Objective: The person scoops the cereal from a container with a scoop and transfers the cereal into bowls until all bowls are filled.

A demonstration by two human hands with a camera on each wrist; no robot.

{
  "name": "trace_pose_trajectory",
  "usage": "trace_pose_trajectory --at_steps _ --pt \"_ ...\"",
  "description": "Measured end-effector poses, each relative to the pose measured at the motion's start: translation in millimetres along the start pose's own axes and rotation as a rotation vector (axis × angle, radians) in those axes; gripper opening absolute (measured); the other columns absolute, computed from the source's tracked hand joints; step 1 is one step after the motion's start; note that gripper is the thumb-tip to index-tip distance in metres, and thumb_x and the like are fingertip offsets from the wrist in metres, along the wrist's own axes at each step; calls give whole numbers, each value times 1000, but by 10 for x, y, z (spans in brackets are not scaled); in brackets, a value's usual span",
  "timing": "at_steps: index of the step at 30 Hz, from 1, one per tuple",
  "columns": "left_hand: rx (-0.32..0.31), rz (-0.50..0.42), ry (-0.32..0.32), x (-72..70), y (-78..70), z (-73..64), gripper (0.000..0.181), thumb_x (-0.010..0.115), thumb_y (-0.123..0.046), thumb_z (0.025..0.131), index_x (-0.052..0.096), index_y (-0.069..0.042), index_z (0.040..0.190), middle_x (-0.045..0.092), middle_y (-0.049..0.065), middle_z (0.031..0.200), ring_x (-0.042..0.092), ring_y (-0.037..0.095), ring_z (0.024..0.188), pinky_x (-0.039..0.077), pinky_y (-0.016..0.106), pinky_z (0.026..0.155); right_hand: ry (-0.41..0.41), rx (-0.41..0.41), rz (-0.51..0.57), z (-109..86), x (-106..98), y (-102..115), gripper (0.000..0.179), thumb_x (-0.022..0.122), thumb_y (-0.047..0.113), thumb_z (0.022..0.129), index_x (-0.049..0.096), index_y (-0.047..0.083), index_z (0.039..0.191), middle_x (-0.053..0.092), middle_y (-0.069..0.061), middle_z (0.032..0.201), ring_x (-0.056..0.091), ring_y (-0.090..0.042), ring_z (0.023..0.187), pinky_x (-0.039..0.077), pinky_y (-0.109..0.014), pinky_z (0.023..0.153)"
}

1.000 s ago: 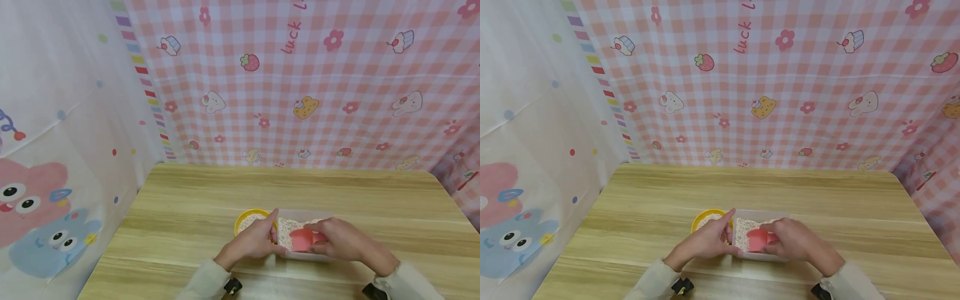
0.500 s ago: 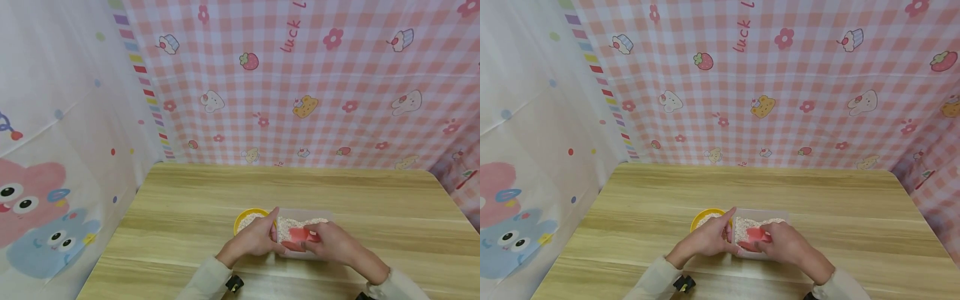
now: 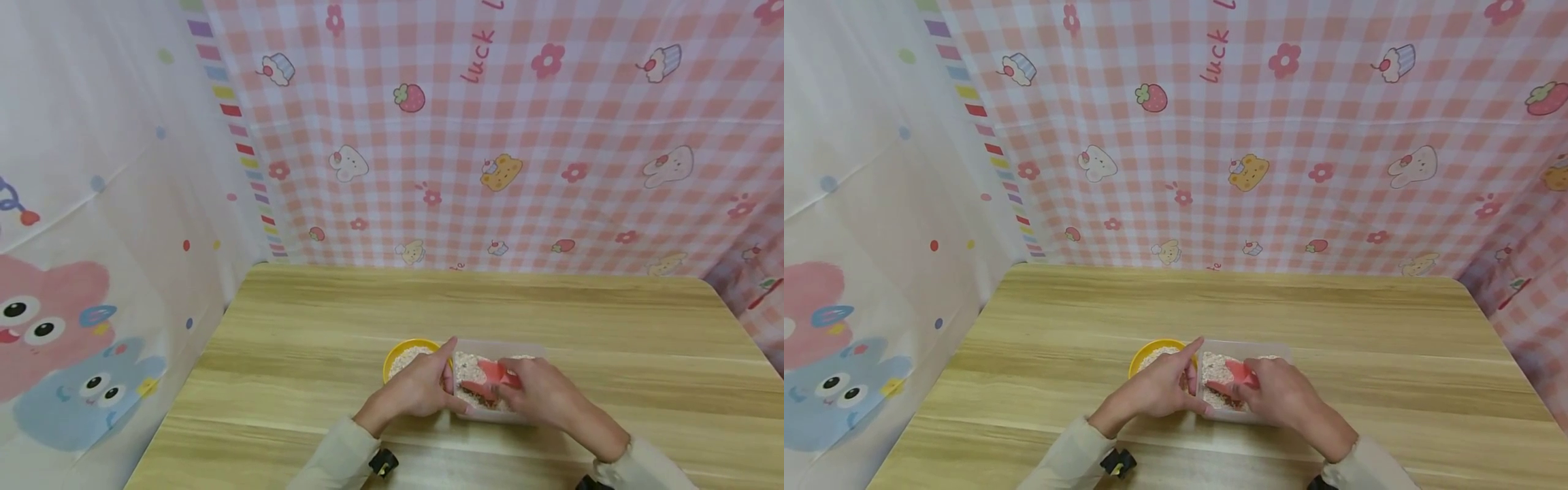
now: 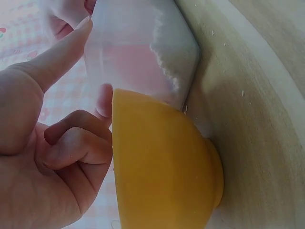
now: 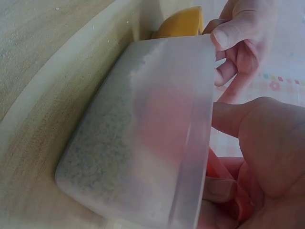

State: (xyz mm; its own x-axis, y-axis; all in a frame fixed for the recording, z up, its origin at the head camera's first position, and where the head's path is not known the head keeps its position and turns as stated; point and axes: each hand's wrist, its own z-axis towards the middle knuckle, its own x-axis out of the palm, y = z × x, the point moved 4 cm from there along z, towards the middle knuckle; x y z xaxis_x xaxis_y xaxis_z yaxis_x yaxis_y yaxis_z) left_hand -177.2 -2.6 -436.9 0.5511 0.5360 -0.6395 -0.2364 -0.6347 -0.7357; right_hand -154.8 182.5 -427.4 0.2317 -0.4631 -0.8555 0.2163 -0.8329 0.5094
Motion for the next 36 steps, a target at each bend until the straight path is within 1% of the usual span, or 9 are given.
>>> trace_pose_trajectory --at_steps 6,10,12,14,16,20,23,31,36 --pt "7 16 -7 -2 14 9 113 89 -31 73 19 -5 157 59 -10 75 50 3 63 44 19 67 -23 -72 -43 49 -12 -10 43 76 19 86 65 -3 122 52 3 69 37 -9 55 29 -25 47" --pt "18 27 -8 0 11 19 113 89 -31 73 19 -4 157 59 -11 74 50 3 63 44 19 68 -57 -167 -112 93 -21 -41 49 79 22 83 65 -1 124 70 -6 93 49 -9 65 41 -28 56" --pt "24 28 -7 0 7 23 113 89 -31 73 19 -4 157 59 -11 74 50 2 63 44 18 68 -74 -210 -138 108 -21 -65 50 80 26 83 66 0 123 72 -12 107 57 -10 74 48 -33 63" --pt "29 29 -7 -1 2 24 113 89 -31 73 19 -3 157 58 -11 74 50 2 63 44 18 68 -87 -244 -149 116 -19 -91 51 80 28 82 66 2 124 71 -13 113 61 -12 80 51 -36 68" --pt "33 31 -7 -4 -4 22 113 89 -31 73 19 -3 157 58 -10 74 50 2 63 44 18 68 -99 -270 -147 120 -18 -113 50 80 29 83 67 3 124 71 -13 114 61 -10 80 52 -35 68" --pt "26 36 -6 -3 -4 18 113 89 -32 73 19 -3 157 58 -10 74 49 2 63 44 18 68 -97 -295 -123 134 -10 -161 51 80 30 83 66 4 125 72 -11 112 46 -3 66 42 -26 60" --pt "19 34 -3 -7 -7 8 114 89 -32 73 18 -4 157 58 -10 74 49 3 62 44 18 67 -89 -317 -103 137 -7 -187 52 80 30 83 66 4 126 72 -10 109 43 -1 63 39 -23 57" --pt "28 40 -5 -10 -8 1 113 88 -32 73 18 -2 157 58 -11 73 49 2 62 44 18 69 -61 -348 -66 121 -54 -245 54 81 34 82 67 7 126 71 -8 115 54 -1 77 49 -26 67" --pt "24 46 -1 -12 -8 -2 113 88 -33 74 18 -3 157 58 -11 74 49 2 63 44 18 70 -71 -378 -36 106 -113 -255 52 81 33 81 68 9 125 72 -4 111 54 -1 77 49 -26 66"
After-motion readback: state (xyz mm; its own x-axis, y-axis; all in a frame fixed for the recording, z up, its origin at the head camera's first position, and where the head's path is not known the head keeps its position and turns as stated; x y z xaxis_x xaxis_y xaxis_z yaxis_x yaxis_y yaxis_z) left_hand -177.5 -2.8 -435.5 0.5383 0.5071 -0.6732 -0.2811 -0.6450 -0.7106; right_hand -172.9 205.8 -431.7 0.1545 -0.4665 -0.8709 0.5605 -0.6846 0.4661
